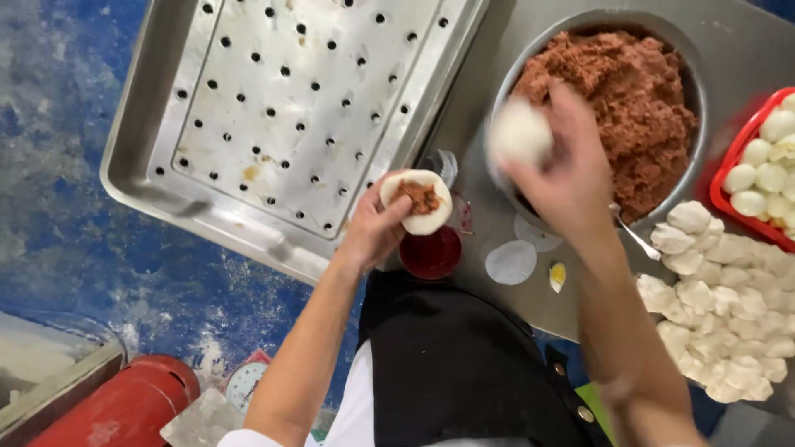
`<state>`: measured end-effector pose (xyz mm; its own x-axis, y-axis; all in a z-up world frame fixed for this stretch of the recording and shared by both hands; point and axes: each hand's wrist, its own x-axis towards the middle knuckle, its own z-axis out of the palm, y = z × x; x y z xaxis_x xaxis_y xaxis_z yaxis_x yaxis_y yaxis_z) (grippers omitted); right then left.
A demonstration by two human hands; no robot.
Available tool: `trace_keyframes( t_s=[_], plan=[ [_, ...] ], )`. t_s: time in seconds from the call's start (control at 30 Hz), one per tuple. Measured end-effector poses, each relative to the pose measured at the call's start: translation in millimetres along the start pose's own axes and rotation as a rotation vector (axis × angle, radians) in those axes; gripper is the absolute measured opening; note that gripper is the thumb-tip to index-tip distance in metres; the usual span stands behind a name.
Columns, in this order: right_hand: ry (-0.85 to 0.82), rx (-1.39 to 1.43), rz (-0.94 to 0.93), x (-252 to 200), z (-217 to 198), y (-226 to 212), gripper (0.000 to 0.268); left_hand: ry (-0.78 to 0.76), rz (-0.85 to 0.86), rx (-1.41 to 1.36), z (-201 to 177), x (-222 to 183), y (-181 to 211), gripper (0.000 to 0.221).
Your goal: Filling and shaping dough to make siopao buns with meat and egg.
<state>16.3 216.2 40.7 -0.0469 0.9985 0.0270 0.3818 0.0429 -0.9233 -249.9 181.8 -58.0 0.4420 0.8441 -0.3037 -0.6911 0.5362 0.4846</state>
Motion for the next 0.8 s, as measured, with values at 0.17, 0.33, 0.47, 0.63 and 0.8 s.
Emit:
trace_keyframes(
  t_s=[0.17, 0.33, 0.47, 0.63, 0.8],
  plan=[
    [0.091, -0.453, -0.310, 169.2, 85.1, 14.4, 0.051, -0.030, -0.019, -0.067, -7.6, -0.2, -3.8, 0.051],
    [0.091, -0.744, -0.417, 174.0, 105.3, 31.3, 0.060, -0.010, -0.019, -0.119, -3.7, -3.1, 15.1, 0.049],
    [0.089, -0.483, -0.304, 95.8, 40.7, 9.1, 0.045, 0.028, 0.094, 0.042, -4.9, 7.6, 14.0, 0.048],
    [0.197, -0.247, 0.192, -40.9, -17.3, 18.9, 0.034, -0.052, -0.038, -0.028, 51.7, 33.4, 31.5, 0.050],
    [0.283, -0.169, 0.420, -139.7, -57.3, 39.4, 0.031, -0.066, -0.169, -0.017, 99.9, 36.9, -10.1, 0.044]
  ],
)
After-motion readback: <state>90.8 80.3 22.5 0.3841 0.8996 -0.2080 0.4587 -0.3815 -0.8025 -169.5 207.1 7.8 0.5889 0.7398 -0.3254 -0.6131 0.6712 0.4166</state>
